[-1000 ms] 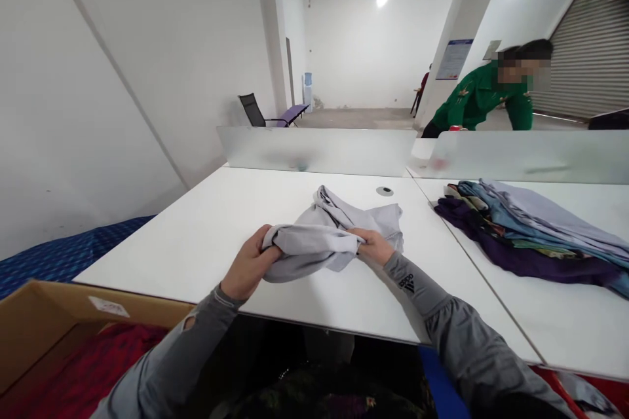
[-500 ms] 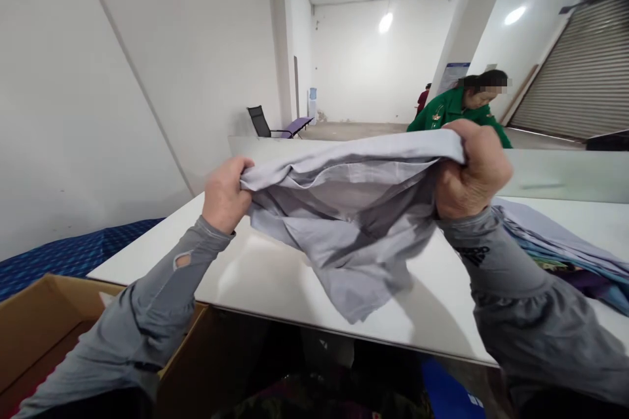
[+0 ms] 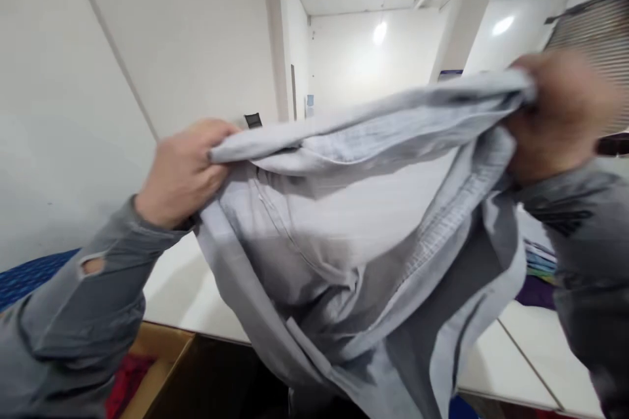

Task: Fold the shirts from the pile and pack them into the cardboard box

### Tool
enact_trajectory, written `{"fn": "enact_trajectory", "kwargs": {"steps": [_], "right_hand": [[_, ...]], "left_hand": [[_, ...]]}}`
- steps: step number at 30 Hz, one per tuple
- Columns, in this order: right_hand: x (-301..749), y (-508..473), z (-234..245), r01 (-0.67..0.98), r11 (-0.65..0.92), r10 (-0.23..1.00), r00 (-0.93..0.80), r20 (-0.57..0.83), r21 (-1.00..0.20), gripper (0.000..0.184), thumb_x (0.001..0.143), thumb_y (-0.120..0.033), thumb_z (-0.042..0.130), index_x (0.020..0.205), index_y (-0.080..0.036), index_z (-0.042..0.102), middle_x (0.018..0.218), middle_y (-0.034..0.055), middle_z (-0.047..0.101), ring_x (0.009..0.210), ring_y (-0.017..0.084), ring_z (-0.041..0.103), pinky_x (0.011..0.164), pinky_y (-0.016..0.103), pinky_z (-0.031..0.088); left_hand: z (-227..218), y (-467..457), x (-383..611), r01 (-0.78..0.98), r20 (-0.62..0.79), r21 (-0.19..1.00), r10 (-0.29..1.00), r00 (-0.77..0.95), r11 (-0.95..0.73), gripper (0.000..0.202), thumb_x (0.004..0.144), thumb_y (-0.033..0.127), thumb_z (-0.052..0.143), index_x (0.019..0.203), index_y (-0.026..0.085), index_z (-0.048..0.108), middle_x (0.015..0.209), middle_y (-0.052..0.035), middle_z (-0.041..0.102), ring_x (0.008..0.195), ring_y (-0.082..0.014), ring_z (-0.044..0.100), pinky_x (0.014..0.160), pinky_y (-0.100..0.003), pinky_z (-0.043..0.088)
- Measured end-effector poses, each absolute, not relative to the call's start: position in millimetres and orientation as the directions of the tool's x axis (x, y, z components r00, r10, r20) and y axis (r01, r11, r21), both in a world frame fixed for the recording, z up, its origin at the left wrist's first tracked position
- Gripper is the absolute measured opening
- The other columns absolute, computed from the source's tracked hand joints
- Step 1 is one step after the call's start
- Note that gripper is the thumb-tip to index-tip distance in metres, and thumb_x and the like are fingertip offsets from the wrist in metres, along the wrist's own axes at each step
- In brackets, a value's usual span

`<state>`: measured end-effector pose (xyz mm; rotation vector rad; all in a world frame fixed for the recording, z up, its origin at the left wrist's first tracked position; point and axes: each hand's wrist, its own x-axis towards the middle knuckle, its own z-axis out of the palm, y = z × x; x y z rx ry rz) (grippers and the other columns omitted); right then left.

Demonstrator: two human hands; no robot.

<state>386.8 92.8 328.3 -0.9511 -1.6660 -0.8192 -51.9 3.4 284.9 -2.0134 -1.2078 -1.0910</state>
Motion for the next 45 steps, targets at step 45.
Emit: {"fn": "enact_trajectory", "kwargs": {"steps": [45], "right_hand": [[361.6, 40.3, 41.5, 0.666, 0.672, 0.714, -0.467, 0.521, -0.324, 0.029, 0.088, -0.041, 0.058, 0.112, -0.027, 0.063, 0.105, 0.0104, 0.068, 0.091, 0.027, 0.065, 0.074, 0.042, 0.054]], "left_hand": [[55.3, 70.8, -78.6, 0.961, 0.169, 0.274, 0.981, -0.093, 0.044, 0.044, 0.093, 0.053, 0.035, 0.071, 0.021, 0.056, 0.08, -0.0075, 0.064, 0.079, -0.0241, 0.062, 0.069, -0.032, 0.042]]}}
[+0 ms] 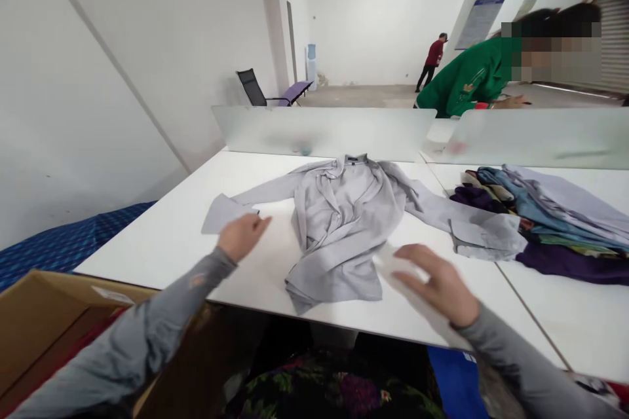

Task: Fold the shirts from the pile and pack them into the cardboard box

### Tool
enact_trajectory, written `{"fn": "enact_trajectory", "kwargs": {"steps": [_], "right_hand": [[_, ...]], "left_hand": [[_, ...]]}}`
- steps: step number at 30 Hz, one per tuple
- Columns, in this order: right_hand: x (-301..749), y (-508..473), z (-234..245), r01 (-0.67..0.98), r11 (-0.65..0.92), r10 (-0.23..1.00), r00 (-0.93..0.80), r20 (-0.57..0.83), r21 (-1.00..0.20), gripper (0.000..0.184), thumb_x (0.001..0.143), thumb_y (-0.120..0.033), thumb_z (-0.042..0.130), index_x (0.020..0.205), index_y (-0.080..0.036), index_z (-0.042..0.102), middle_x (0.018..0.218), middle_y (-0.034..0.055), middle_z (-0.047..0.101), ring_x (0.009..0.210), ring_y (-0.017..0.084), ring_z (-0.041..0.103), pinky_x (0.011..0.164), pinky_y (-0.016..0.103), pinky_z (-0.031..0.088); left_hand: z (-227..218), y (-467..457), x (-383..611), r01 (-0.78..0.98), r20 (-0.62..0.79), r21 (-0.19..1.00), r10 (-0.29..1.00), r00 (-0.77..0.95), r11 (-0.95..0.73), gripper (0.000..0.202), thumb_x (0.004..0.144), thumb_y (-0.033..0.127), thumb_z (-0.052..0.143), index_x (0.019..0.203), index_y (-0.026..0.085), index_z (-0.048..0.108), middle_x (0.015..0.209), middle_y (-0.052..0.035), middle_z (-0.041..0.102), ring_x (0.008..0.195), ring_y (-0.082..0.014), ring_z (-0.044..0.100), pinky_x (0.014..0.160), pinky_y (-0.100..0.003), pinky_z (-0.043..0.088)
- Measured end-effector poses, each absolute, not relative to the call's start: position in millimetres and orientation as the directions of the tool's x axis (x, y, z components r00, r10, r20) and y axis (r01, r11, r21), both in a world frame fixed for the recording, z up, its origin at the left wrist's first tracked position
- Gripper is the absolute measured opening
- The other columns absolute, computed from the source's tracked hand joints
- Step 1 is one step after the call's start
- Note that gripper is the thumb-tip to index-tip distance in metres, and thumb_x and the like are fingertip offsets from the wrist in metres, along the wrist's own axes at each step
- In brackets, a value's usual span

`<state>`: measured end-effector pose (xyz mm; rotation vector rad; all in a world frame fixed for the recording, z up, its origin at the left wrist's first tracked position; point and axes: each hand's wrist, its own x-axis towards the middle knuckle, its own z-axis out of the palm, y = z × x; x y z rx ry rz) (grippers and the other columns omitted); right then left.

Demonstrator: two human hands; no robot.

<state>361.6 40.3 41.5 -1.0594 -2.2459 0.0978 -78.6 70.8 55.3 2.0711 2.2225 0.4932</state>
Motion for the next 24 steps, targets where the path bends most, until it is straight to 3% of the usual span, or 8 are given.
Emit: {"fn": "enact_trajectory", "kwargs": {"steps": [2, 4, 7, 12, 16, 18, 21, 24], "right_hand": [[307.1, 26.9, 29.7, 0.609, 0.767, 0.624, -0.635, 0.455, -0.204, 0.034, 0.088, -0.036, 0.059, 0.119, -0.022, 0.061, 0.113, 0.0123, 0.066, 0.101, 0.028, 0.062, 0.078, 0.041, 0.052], [280.7, 22.5, 18.4, 0.601, 0.787, 0.595, -0.677, 0.433, -0.141, 0.022, 0.092, -0.027, 0.053, 0.109, -0.021, 0.064, 0.1, 0.0104, 0.069, 0.091, 0.024, 0.064, 0.073, 0.036, 0.051], [290.2, 21.8, 9.8, 0.647, 0.725, 0.656, -0.541, 0.526, -0.238, 0.022, 0.095, -0.022, 0.04, 0.093, -0.022, 0.063, 0.081, 0.0065, 0.067, 0.075, 0.02, 0.064, 0.067, 0.031, 0.05], [376.3, 1.7, 1.0, 0.842, 0.238, 0.889, 0.013, 0.459, -0.485, 0.018, 0.092, -0.037, 0.044, 0.086, -0.026, 0.057, 0.066, 0.0016, 0.065, 0.058, 0.02, 0.063, 0.058, 0.032, 0.048], [442.4, -15.5, -12.9, 0.952, -0.059, 0.954, 0.143, 0.264, -0.302, 0.019, 0.085, -0.037, 0.045, 0.076, -0.025, 0.057, 0.063, 0.0028, 0.064, 0.055, 0.022, 0.061, 0.052, 0.032, 0.041], [456.6, -16.6, -11.1, 0.976, -0.111, 0.947, 0.162, 0.278, -0.189, 0.02, 0.085, -0.034, 0.043, 0.076, -0.023, 0.057, 0.067, 0.0054, 0.064, 0.055, 0.023, 0.06, 0.052, 0.033, 0.04], [441.7, -14.5, 3.4, 0.984, 0.006, 0.887, 0.078, 0.455, -0.179, 0.025, 0.089, -0.036, 0.042, 0.091, -0.02, 0.061, 0.089, 0.0112, 0.067, 0.069, 0.023, 0.063, 0.062, 0.035, 0.046], [394.3, -14.1, 13.0, 0.916, 0.359, 0.84, -0.233, 0.491, -0.179, 0.034, 0.091, -0.045, 0.049, 0.111, -0.019, 0.059, 0.11, 0.0126, 0.066, 0.096, 0.026, 0.063, 0.08, 0.037, 0.049]], "left_hand": [[37.6, 70.5, -27.4, 0.947, 0.114, 0.321, 0.993, -0.015, -0.022, 0.044, 0.091, 0.055, 0.039, 0.068, 0.021, 0.054, 0.08, -0.0091, 0.065, 0.08, -0.025, 0.063, 0.069, -0.032, 0.042], [23.6, 75.5, 7.7, 0.875, 0.096, 0.484, 0.994, -0.044, -0.008, 0.035, 0.085, 0.05, 0.053, 0.065, 0.021, 0.049, 0.078, -0.0083, 0.063, 0.082, -0.0258, 0.063, 0.073, -0.034, 0.043], [13.1, 84.7, 22.8, 0.665, 0.114, 0.747, 0.983, -0.142, 0.009, 0.024, 0.075, 0.033, 0.062, 0.064, 0.021, 0.045, 0.069, -0.002, 0.056, 0.078, -0.0225, 0.061, 0.076, -0.033, 0.044], [7.9, 80.7, -21.3, 0.42, 0.084, 0.905, 0.944, -0.319, 0.061, 0.022, 0.079, 0.039, 0.049, 0.069, 0.022, 0.038, 0.06, 0.0046, 0.045, 0.065, -0.0157, 0.056, 0.064, -0.029, 0.048], [0.3, 73.2, -62.8, -0.011, -0.103, 0.994, 0.873, -0.476, 0.111, 0.028, 0.07, 0.043, 0.056, 0.076, 0.021, 0.041, 0.061, 0.0061, 0.05, 0.056, -0.0126, 0.054, 0.055, -0.026, 0.047], [-2.5, 73.7, -74.2, -0.108, -0.151, 0.988, 0.84, -0.521, 0.111, 0.03, 0.066, 0.042, 0.06, 0.074, 0.021, 0.042, 0.056, 0.0076, 0.048, 0.051, -0.0105, 0.05, 0.05, -0.022, 0.042], [-3.3, 73.4, -78.1, -0.102, -0.156, 0.988, 0.819, -0.552, 0.12, 0.032, 0.066, 0.044, 0.065, 0.071, 0.021, 0.044, 0.051, 0.0078, 0.046, 0.05, -0.0106, 0.048, 0.047, -0.021, 0.039], [-1.6, 62.6, -70.9, -0.072, -0.18, 0.984, 0.893, -0.412, 0.165, 0.037, 0.059, 0.043, 0.076, 0.077, 0.017, 0.057, 0.065, 0.0007, 0.061, 0.064, -0.0168, 0.059, 0.053, -0.025, 0.046]]}}
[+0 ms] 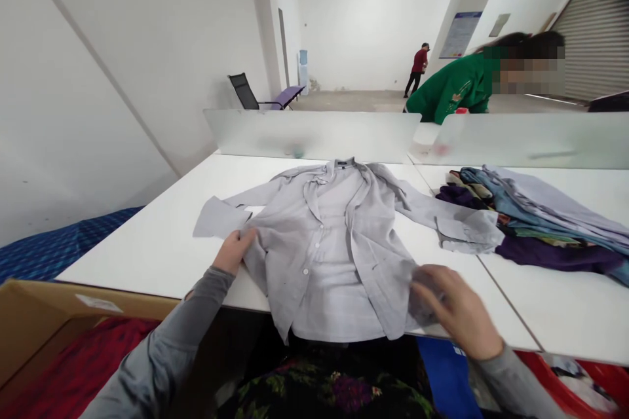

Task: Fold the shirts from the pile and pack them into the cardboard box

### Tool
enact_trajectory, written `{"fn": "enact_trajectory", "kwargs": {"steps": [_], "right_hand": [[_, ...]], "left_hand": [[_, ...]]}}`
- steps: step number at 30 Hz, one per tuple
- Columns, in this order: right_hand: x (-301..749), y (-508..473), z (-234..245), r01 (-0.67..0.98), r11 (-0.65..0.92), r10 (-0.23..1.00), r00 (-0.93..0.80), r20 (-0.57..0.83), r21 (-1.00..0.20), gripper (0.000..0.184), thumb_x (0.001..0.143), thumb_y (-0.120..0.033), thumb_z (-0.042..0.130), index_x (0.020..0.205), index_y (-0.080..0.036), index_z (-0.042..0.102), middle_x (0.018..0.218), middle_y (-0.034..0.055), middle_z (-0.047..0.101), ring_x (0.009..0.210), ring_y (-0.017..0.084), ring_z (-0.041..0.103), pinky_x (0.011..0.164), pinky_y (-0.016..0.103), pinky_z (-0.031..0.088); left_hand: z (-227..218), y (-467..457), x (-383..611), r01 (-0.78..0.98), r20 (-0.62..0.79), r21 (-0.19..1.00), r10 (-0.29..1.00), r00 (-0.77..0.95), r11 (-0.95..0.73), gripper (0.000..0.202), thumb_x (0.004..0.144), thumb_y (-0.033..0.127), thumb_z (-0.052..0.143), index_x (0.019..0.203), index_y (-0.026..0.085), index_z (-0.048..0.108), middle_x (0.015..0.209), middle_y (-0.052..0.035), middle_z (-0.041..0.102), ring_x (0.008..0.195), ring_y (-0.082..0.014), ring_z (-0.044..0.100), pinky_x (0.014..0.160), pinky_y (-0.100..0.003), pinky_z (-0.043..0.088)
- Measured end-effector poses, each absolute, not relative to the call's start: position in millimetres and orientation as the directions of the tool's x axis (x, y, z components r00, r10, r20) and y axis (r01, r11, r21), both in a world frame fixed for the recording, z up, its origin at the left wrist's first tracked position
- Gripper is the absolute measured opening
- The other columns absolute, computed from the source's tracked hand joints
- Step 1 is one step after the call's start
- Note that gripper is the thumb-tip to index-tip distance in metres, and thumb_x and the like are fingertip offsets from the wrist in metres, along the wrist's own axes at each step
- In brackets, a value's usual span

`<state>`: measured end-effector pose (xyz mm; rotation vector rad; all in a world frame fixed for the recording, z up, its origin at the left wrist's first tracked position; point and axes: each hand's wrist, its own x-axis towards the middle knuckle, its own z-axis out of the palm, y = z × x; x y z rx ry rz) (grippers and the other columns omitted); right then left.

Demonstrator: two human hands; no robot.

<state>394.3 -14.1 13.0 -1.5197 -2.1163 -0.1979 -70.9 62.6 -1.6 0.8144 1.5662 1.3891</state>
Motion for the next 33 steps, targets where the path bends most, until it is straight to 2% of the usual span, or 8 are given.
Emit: {"fn": "enact_trajectory", "kwargs": {"steps": [4, 8, 11, 15, 17, 23, 27, 33], "right_hand": [[348.2, -9.3, 3.6, 0.837, 0.532, 0.809, -0.46, 0.366, -0.126, 0.025, 0.094, -0.037, 0.046, 0.101, -0.022, 0.064, 0.1, 0.0097, 0.067, 0.096, 0.026, 0.061, 0.079, 0.038, 0.049], [366.4, -2.2, 4.0, 0.883, 0.377, 0.86, -0.221, 0.459, -0.28, 0.029, 0.095, -0.035, 0.037, 0.084, -0.021, 0.061, 0.076, 0.0066, 0.063, 0.074, 0.021, 0.061, 0.067, 0.032, 0.047], [395.7, -5.8, 22.3, 0.87, 0.305, 0.929, -0.182, 0.324, -0.387, 0.032, 0.092, -0.047, 0.043, 0.077, -0.022, 0.058, 0.064, 0.0015, 0.059, 0.06, 0.017, 0.057, 0.057, 0.027, 0.043], [421.4, -0.7, 45.0, 0.803, 0.355, 0.918, -0.395, 0.018, -0.479, 0.037, 0.089, -0.055, 0.047, 0.082, -0.024, 0.067, 0.073, 0.0009, 0.068, 0.065, 0.018, 0.061, 0.06, 0.027, 0.047], [426.2, 20.4, 47.5, 0.843, 0.298, 0.954, -0.275, 0.118, -0.447, 0.039, 0.09, -0.054, 0.045, 0.09, -0.024, 0.069, 0.088, 0.0037, 0.072, 0.078, 0.022, 0.066, 0.07, 0.03, 0.05], [402.1, 135.4, 24.1, 0.92, 0.319, 0.867, -0.185, 0.462, -0.229, 0.044, 0.089, -0.044, 0.046, 0.121, -0.019, 0.063, 0.129, 0.0149, 0.059, 0.115, 0.029, 0.058, 0.094, 0.039, 0.048], [388.5, 191.5, 6.7, 0.975, 0.216, 0.95, -0.196, 0.242, -0.059, 0.056, 0.084, -0.042, 0.054, 0.139, -0.027, 0.051, 0.153, 0.0114, 0.036, 0.135, 0.035, 0.038, 0.1, 0.051, 0.041], [457.4, 211.6, 11.2, 0.998, -0.064, 0.995, 0.064, 0.078, -0.004, 0.047, 0.088, -0.019, 0.038, 0.13, -0.028, 0.058, 0.139, 0.0115, 0.054, 0.114, 0.032, 0.059, 0.089, 0.053, 0.047]], "left_hand": [[4.9, 39.1, -60.3, -0.028, -0.209, 0.978, 0.958, -0.198, 0.207, 0.047, 0.057, 0.042, 0.08, 0.092, 0.016, 0.062, 0.084, -0.004, 0.068, 0.078, -0.0205, 0.063, 0.063, -0.029, 0.052], [18.4, 25.5, -71.8, -0.074, -0.144, 0.989, 0.959, -0.246, 0.13, 0.047, 0.067, 0.054, 0.071, 0.095, 0.019, 0.056, 0.079, 0.0011, 0.065, 0.069, -0.016, 0.06, 0.061, -0.027, 0.05], [24.5, 18.5, -98.7, 0.276, -0.059, 0.955, 0.981, -0.182, 0.109, 0.037, 0.073, 0.054, 0.062, 0.083, 0.02, 0.057, 0.071, 0.0019, 0.062, 0.066, -0.0172, 0.058, 0.06, -0.026, 0.047], [21.0, 9.5, -128.6, 0.889, -0.001, 0.449, 0.995, -0.096, 0.086, 0.024, 0.081, 0.043, 0.054, 0.079, 0.019, 0.061, 0.068, -0.0018, 0.06, 0.071, -0.0221, 0.061, 0.067, -0.031, 0.046], [18.1, 12.2, -127.2, 0.965, 0.096, 0.262, 0.994, -0.056, 0.029, 0.028, 0.089, 0.04, 0.045, 0.096, 0.018, 0.062, 0.083, -0.0059, 0.064, 0.076, -0.0227, 0.063, 0.073, -0.033, 0.047], [5.0, 71.4, -58.7, 0.9, 0.328, 0.127, 0.874, 0.359, -0.418, 0.043, 0.097, 0.037, 0.038, 0.13, 0.017, 0.055, 0.14, -0.0142, 0.049, 0.131, -0.0279, 0.043, 0.109, -0.043, 0.036], [-10.6, 114.7, -15.1, 0.905, 0.219, 0.063, 0.891, 0.398, -0.42, 0.054, 0.095, 0.05, 0.043, 0.144, 0.027, 0.043, 0.155, -0.009, 0.034, 0.142, -0.0364, 0.025, 0.11, -0.06, 0.028], [-29.2, 90.5, 6.2, 0.891, 0.203, 0.041, 0.876, 0.436, -0.453, 0.063, 0.093, 0.06, 0.038, 0.147, 0.028, 0.039, 0.155, -0.0102, 0.032, 0.141, -0.04, 0.025, 0.109, -0.065, 0.023]]}}
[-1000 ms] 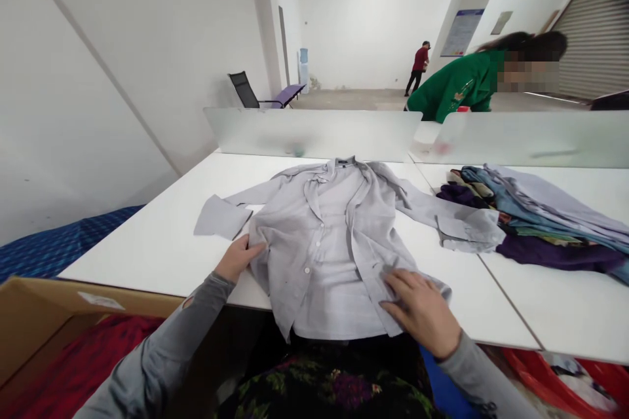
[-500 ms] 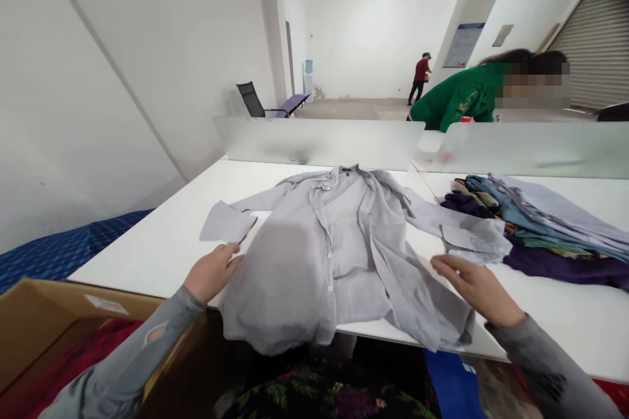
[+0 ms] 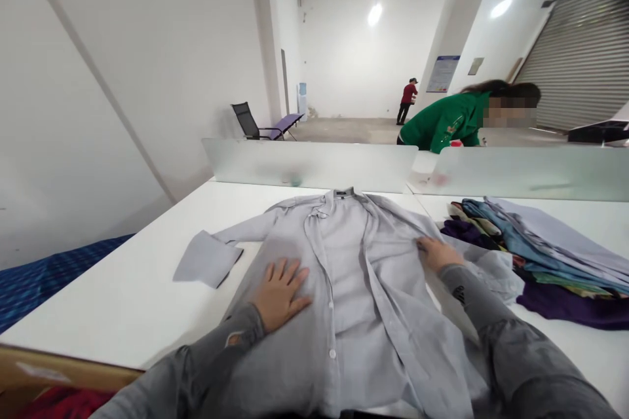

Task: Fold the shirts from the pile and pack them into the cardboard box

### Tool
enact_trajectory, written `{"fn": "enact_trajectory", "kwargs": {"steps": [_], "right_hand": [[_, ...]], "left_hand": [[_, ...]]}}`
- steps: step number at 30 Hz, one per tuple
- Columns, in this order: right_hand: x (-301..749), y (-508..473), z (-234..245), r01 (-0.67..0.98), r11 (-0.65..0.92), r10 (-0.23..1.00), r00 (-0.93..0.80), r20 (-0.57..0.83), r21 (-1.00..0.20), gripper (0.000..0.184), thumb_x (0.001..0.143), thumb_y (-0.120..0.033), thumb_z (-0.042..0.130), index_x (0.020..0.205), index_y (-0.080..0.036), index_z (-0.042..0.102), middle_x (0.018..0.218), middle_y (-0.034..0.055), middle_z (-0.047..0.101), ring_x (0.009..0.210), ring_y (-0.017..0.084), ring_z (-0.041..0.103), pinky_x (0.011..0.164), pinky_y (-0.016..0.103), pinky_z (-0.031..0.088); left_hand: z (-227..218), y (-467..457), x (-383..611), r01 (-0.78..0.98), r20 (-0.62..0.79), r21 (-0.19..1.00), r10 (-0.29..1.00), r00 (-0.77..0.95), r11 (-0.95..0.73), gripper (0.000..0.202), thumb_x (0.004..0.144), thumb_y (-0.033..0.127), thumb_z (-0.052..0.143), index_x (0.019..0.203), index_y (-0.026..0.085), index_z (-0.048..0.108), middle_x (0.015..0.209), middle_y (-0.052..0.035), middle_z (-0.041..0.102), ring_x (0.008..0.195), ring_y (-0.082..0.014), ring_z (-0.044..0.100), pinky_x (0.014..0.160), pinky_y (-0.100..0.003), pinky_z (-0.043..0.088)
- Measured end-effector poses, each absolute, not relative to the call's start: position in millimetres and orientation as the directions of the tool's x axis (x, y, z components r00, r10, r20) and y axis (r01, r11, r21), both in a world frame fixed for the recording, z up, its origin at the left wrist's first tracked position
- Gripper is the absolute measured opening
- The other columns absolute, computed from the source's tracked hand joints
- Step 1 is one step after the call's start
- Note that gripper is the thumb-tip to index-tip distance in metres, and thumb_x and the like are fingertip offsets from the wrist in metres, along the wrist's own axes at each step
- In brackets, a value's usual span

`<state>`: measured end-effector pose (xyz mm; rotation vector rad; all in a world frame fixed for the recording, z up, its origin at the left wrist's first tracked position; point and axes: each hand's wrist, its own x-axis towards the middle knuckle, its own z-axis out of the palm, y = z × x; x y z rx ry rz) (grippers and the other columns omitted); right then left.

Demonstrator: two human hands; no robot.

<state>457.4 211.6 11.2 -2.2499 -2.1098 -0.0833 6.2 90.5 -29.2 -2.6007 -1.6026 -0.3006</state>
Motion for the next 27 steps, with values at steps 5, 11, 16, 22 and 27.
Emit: {"fn": "enact_trajectory", "kwargs": {"steps": [5, 11, 16, 22, 27], "right_hand": [[482.3, 209.6, 38.5, 0.972, -0.227, 0.972, 0.222, 0.074, 0.055, 0.033, 0.083, -0.019, 0.046, 0.106, -0.019, 0.07, 0.117, 0.0196, 0.065, 0.103, 0.037, 0.064, 0.08, 0.052, 0.048], [357.1, 225.9, 61.3, 0.806, 0.172, 0.984, -0.117, 0.133, -0.566, 0.017, 0.081, -0.027, 0.052, 0.076, -0.019, 0.066, 0.082, 0.0071, 0.069, 0.08, 0.021, 0.067, 0.069, 0.03, 0.052], [260.7, 281.9, 56.2, 0.527, -0.051, 0.993, -0.067, -0.102, -0.848, 0.023, 0.086, -0.036, 0.057, 0.073, -0.017, 0.054, 0.074, 0.0062, 0.064, 0.063, 0.015, 0.064, 0.055, 0.026, 0.051], [210.5, 341.9, 51.0, 0.76, -0.065, 0.987, -0.047, -0.155, -0.647, 0.031, 0.089, -0.041, 0.062, 0.075, -0.012, 0.06, 0.071, 0.0038, 0.063, 0.066, 0.014, 0.062, 0.064, 0.028, 0.051], [216.1, 391.0, 87.8, 0.863, -0.052, 0.994, -0.003, -0.108, -0.503, 0.033, 0.093, -0.036, 0.057, 0.12, -0.016, 0.058, 0.119, 0.0082, 0.06, 0.1, 0.02, 0.061, 0.085, 0.04, 0.054]], "left_hand": [[-15.7, 93.6, -0.1, 0.859, 0.198, 0.16, 0.869, 0.455, -0.486, 0.05, 0.094, 0.05, 0.044, 0.138, 0.024, 0.049, 0.139, -0.012, 0.053, 0.125, -0.0326, 0.049, 0.103, -0.051, 0.04], [25.5, 214.9, -36.5, 0.966, 0.302, 0.105, 0.933, 0.196, -0.237, 0.035, 0.094, 0.017, 0.037, 0.124, 0.017, 0.055, 0.136, -0.0123, 0.052, 0.124, -0.0235, 0.049, 0.106, -0.037, 0.039], [23.7, 273.0, -71.6, 0.994, 0.308, 0.108, 0.95, -0.05, 0.017, 0.038, 0.094, 0.02, 0.038, 0.13, 0.011, 0.048, 0.135, -0.0185, 0.05, 0.127, -0.0297, 0.042, 0.099, -0.04, 0.042], [4.7, 284.0, -97.3, 0.978, 0.234, 0.132, 0.954, -0.187, 0.16, 0.026, 0.095, 0.029, 0.042, 0.111, 0.017, 0.058, 0.116, -0.0141, 0.061, 0.112, -0.0279, 0.054, 0.085, -0.038, 0.045], [22.0, 287.6, -112.0, 0.97, 0.262, 0.145, 0.938, -0.229, 0.196, 0.029, 0.099, 0.029, 0.031, 0.105, 0.021, 0.058, 0.113, -0.0089, 0.061, 0.102, -0.0228, 0.059, 0.08, -0.035, 0.042]]}}
